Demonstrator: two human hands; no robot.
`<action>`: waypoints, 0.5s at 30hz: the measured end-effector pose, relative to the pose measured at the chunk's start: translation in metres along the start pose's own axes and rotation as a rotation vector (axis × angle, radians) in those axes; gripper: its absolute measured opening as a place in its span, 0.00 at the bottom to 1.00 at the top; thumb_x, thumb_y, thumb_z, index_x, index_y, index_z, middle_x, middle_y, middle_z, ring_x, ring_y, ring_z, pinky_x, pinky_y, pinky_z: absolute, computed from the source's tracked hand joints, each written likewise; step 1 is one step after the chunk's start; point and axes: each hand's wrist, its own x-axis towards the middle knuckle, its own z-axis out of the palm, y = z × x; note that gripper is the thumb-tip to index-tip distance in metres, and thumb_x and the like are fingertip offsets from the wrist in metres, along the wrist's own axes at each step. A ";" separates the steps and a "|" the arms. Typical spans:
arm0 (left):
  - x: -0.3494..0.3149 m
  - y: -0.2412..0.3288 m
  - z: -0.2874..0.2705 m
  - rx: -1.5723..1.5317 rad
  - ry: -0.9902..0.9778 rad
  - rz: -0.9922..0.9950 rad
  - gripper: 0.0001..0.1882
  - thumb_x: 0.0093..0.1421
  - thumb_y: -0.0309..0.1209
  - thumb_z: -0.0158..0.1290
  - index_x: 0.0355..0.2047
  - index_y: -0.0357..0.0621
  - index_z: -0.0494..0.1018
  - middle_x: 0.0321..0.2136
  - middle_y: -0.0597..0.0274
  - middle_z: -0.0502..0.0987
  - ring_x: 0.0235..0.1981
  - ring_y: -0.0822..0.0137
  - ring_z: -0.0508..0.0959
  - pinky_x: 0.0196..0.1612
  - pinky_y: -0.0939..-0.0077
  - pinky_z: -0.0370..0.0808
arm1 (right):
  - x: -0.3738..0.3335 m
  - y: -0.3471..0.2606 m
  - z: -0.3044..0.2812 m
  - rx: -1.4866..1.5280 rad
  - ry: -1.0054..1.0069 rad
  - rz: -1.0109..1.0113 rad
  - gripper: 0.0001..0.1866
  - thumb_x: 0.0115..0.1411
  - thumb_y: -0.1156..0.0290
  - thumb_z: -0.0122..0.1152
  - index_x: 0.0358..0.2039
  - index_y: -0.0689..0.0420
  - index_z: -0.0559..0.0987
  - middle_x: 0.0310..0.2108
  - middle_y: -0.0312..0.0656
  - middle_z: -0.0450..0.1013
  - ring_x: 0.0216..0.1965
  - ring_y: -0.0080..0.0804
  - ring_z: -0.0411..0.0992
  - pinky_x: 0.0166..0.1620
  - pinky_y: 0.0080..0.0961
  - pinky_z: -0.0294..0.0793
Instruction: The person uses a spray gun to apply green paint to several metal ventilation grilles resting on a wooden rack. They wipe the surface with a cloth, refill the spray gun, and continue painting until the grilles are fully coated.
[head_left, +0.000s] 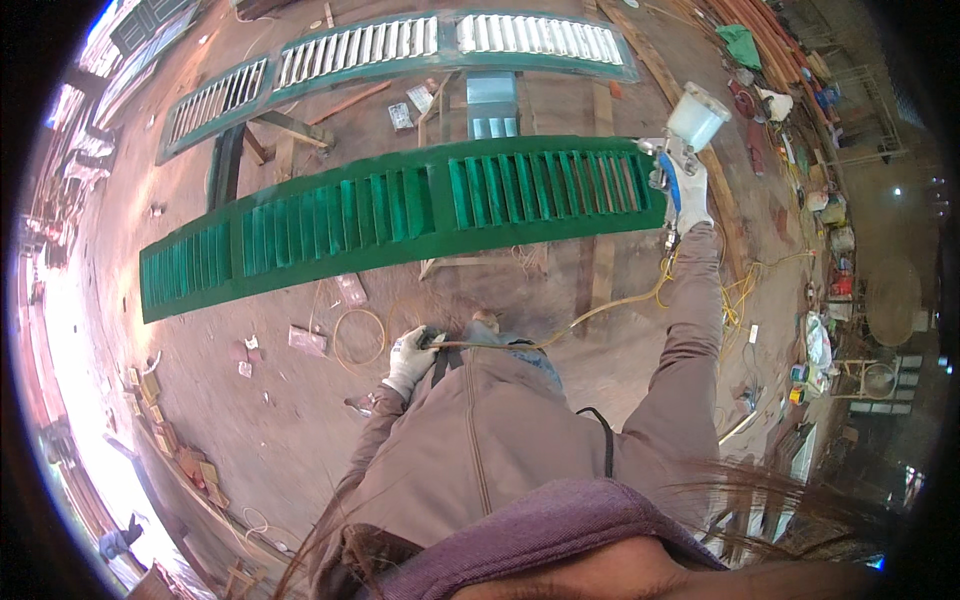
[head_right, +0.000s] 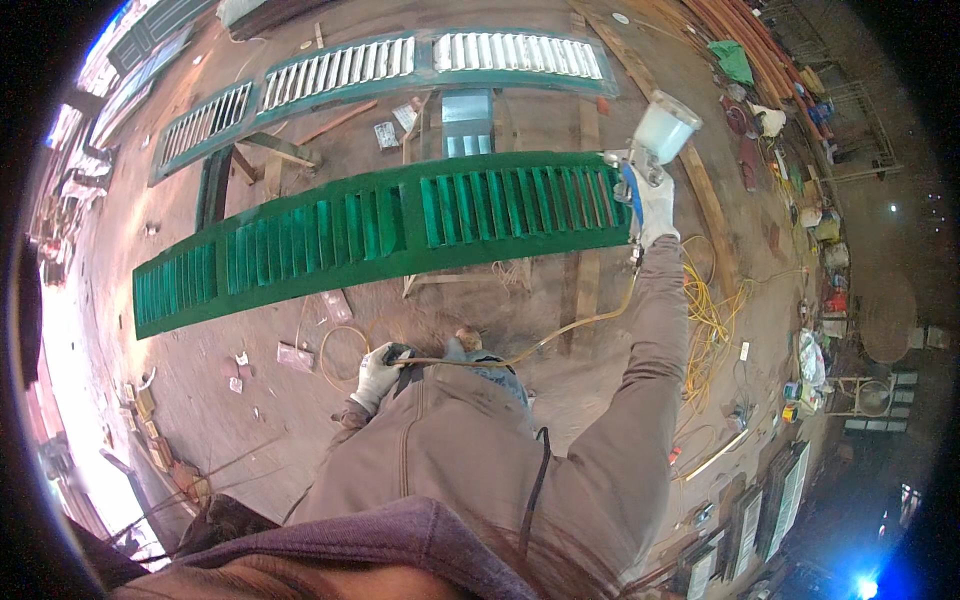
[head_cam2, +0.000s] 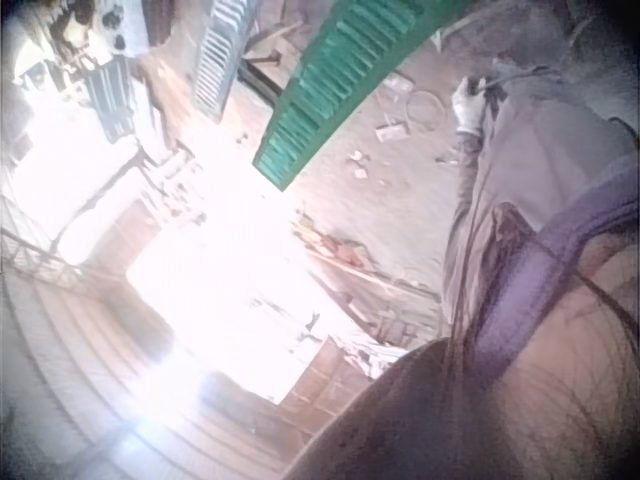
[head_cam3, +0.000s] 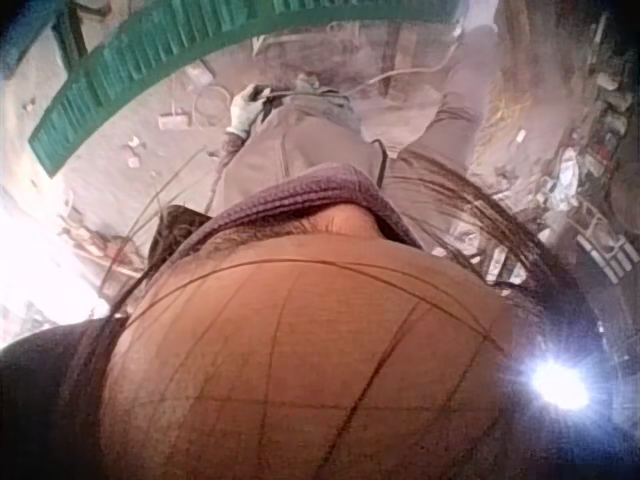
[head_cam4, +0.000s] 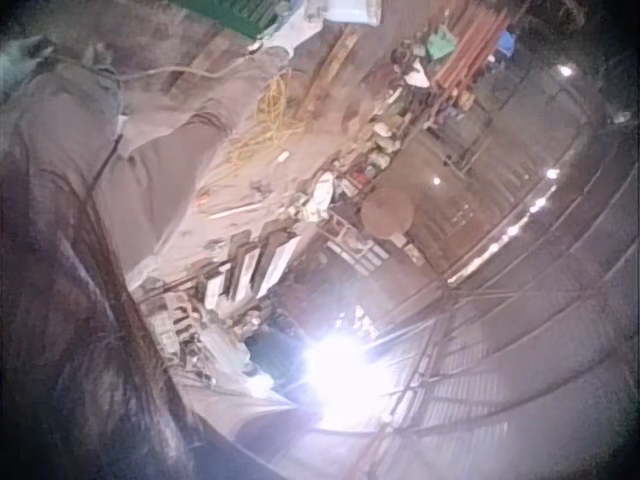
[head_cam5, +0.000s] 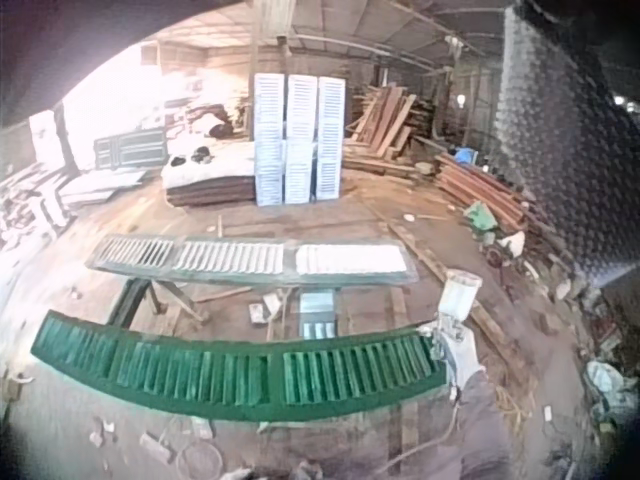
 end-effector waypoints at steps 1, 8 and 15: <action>0.000 -0.002 0.001 0.015 0.001 0.001 0.09 0.59 0.32 0.59 0.35 0.38 0.78 0.30 0.60 0.82 0.33 0.72 0.81 0.37 0.77 0.76 | 0.004 0.004 -0.011 -0.015 0.041 -0.017 0.17 0.58 0.69 0.66 0.47 0.60 0.78 0.35 0.33 0.77 0.28 0.18 0.74 0.27 0.18 0.75; -0.003 -0.012 0.009 -0.056 0.007 -0.011 0.09 0.59 0.31 0.59 0.35 0.39 0.78 0.30 0.60 0.82 0.32 0.72 0.81 0.37 0.77 0.75 | 0.036 0.050 -0.089 -0.522 0.505 -0.150 0.19 0.59 0.72 0.60 0.51 0.63 0.76 0.48 0.42 0.77 0.47 0.27 0.76 0.49 0.26 0.74; 0.001 0.019 0.001 0.060 0.003 0.064 0.12 0.54 0.39 0.59 0.32 0.44 0.78 0.28 0.52 0.79 0.33 0.51 0.80 0.35 0.62 0.75 | 0.036 0.073 -0.064 -0.243 0.305 -0.520 0.22 0.60 0.70 0.62 0.55 0.59 0.74 0.43 0.33 0.77 0.27 0.15 0.73 0.29 0.17 0.74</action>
